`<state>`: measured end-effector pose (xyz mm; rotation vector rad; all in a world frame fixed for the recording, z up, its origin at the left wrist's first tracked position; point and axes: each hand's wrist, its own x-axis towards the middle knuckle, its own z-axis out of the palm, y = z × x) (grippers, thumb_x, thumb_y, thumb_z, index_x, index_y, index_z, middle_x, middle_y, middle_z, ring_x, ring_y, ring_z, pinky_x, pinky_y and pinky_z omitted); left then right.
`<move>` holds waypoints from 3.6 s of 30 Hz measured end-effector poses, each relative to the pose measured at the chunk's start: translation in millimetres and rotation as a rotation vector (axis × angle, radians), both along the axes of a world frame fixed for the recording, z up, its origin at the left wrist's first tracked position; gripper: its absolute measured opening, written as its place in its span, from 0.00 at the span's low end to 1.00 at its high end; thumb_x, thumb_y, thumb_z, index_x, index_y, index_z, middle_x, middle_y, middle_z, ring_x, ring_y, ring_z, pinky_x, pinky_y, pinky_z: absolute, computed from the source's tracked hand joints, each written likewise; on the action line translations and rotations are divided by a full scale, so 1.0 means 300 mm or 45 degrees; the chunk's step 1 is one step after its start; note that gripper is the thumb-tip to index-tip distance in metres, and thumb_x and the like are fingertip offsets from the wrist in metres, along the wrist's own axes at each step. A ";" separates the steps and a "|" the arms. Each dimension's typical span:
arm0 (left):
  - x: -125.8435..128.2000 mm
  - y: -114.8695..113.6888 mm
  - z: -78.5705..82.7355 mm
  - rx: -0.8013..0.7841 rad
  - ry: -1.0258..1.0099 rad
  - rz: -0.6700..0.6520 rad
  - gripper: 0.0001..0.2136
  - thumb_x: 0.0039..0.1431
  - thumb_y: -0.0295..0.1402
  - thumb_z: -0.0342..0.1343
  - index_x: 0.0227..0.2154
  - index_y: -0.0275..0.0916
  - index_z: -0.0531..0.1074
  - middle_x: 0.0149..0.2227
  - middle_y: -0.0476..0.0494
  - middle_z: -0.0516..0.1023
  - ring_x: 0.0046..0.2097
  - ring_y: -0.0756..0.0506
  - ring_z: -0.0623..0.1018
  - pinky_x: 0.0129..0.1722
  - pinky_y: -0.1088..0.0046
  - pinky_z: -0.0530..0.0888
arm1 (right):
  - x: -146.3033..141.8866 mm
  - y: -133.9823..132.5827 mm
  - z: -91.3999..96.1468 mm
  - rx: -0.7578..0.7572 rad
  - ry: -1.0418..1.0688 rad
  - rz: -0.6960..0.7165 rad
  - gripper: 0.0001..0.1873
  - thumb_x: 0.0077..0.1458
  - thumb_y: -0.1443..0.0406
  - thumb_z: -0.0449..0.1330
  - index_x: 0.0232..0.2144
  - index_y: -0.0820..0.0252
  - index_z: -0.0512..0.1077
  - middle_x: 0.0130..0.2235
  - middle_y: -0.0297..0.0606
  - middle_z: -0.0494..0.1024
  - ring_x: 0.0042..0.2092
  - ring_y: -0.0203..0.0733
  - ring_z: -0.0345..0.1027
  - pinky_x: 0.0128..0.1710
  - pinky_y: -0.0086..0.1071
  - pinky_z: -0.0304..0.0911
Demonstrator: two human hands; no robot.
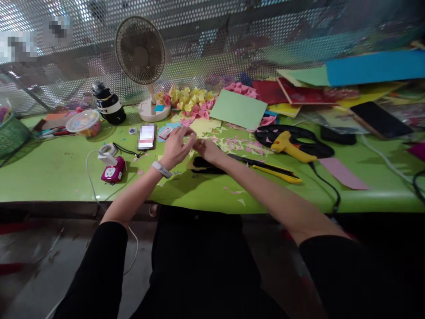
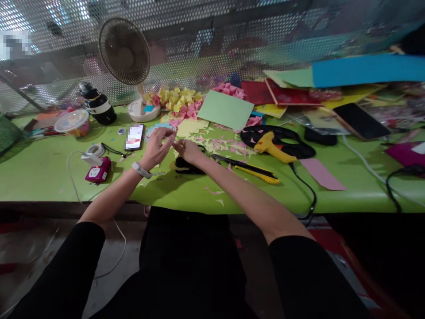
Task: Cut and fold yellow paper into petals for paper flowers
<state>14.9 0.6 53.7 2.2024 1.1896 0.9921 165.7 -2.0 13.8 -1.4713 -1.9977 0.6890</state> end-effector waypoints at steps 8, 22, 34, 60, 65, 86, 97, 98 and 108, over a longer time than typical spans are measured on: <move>-0.107 0.023 -0.061 -1.016 0.196 -0.348 0.16 0.56 0.32 0.60 0.47 0.33 0.70 0.27 0.46 0.78 0.26 0.49 0.78 0.28 0.75 0.71 | 0.078 -0.041 0.039 -0.153 0.276 0.134 0.19 0.63 0.55 0.56 0.46 0.60 0.79 0.48 0.45 0.82 0.47 0.47 0.74 0.49 0.40 0.65; -0.095 0.040 -0.138 -1.161 -0.076 -0.437 0.14 0.55 0.31 0.66 0.42 0.35 0.70 0.26 0.51 0.77 0.24 0.54 0.76 0.27 0.79 0.73 | 0.166 -0.146 0.114 -0.008 -0.562 0.367 0.08 0.54 0.64 0.67 0.38 0.57 0.76 0.39 0.41 0.80 0.40 0.49 0.73 0.34 0.36 0.60; -0.105 0.094 -0.151 -0.823 -0.484 -0.184 0.14 0.60 0.28 0.62 0.49 0.36 0.74 0.37 0.47 0.76 0.35 0.53 0.78 0.31 0.80 0.76 | 0.408 0.159 -0.103 0.326 -0.144 -0.448 0.16 0.51 0.57 0.67 0.44 0.50 0.77 0.38 0.48 0.79 0.53 0.66 0.69 0.56 0.68 0.57; -0.078 0.103 -0.213 -1.163 -1.022 -0.143 0.07 0.58 0.25 0.64 0.39 0.33 0.75 0.35 0.45 0.80 0.33 0.52 0.79 0.36 0.73 0.77 | 0.077 0.026 -0.086 -0.251 0.938 -0.161 0.15 0.43 0.57 0.71 0.32 0.58 0.77 0.30 0.37 0.81 0.30 0.42 0.77 0.41 0.41 0.75; -0.078 0.106 -0.213 -1.130 -0.994 -0.156 0.11 0.54 0.26 0.68 0.39 0.33 0.74 0.34 0.46 0.79 0.33 0.52 0.78 0.36 0.74 0.76 | 0.079 0.027 -0.092 -0.258 0.945 -0.146 0.17 0.43 0.59 0.70 0.35 0.60 0.76 0.31 0.37 0.81 0.31 0.39 0.76 0.39 0.38 0.73; -0.100 0.120 -0.224 -1.106 -1.010 -0.426 0.19 0.48 0.30 0.72 0.43 0.36 0.75 0.38 0.48 0.80 0.34 0.54 0.78 0.41 0.73 0.75 | 0.081 -0.006 -0.058 -0.463 1.148 0.030 0.16 0.44 0.58 0.74 0.32 0.58 0.75 0.33 0.34 0.79 0.33 0.36 0.75 0.43 0.35 0.75; -0.099 0.119 -0.222 -1.117 -1.019 -0.411 0.18 0.49 0.28 0.71 0.43 0.37 0.76 0.40 0.47 0.79 0.37 0.53 0.77 0.43 0.72 0.74 | 0.081 -0.001 -0.066 -0.474 1.165 0.030 0.15 0.46 0.56 0.72 0.32 0.57 0.75 0.34 0.35 0.79 0.34 0.37 0.75 0.44 0.38 0.75; -0.098 0.117 -0.219 -1.122 -1.017 -0.403 0.17 0.49 0.28 0.70 0.43 0.37 0.76 0.40 0.47 0.79 0.37 0.53 0.77 0.44 0.72 0.74 | 0.081 -0.001 -0.068 -0.464 1.154 0.033 0.15 0.46 0.56 0.72 0.32 0.57 0.74 0.34 0.35 0.78 0.34 0.36 0.75 0.45 0.38 0.75; -0.101 0.102 -0.217 -0.918 -0.887 -0.373 0.25 0.55 0.32 0.67 0.55 0.42 0.68 0.32 0.51 0.77 0.33 0.52 0.78 0.37 0.73 0.75 | 0.077 0.011 -0.092 -0.346 1.086 0.002 0.18 0.42 0.53 0.74 0.31 0.57 0.76 0.32 0.34 0.79 0.32 0.37 0.74 0.41 0.36 0.74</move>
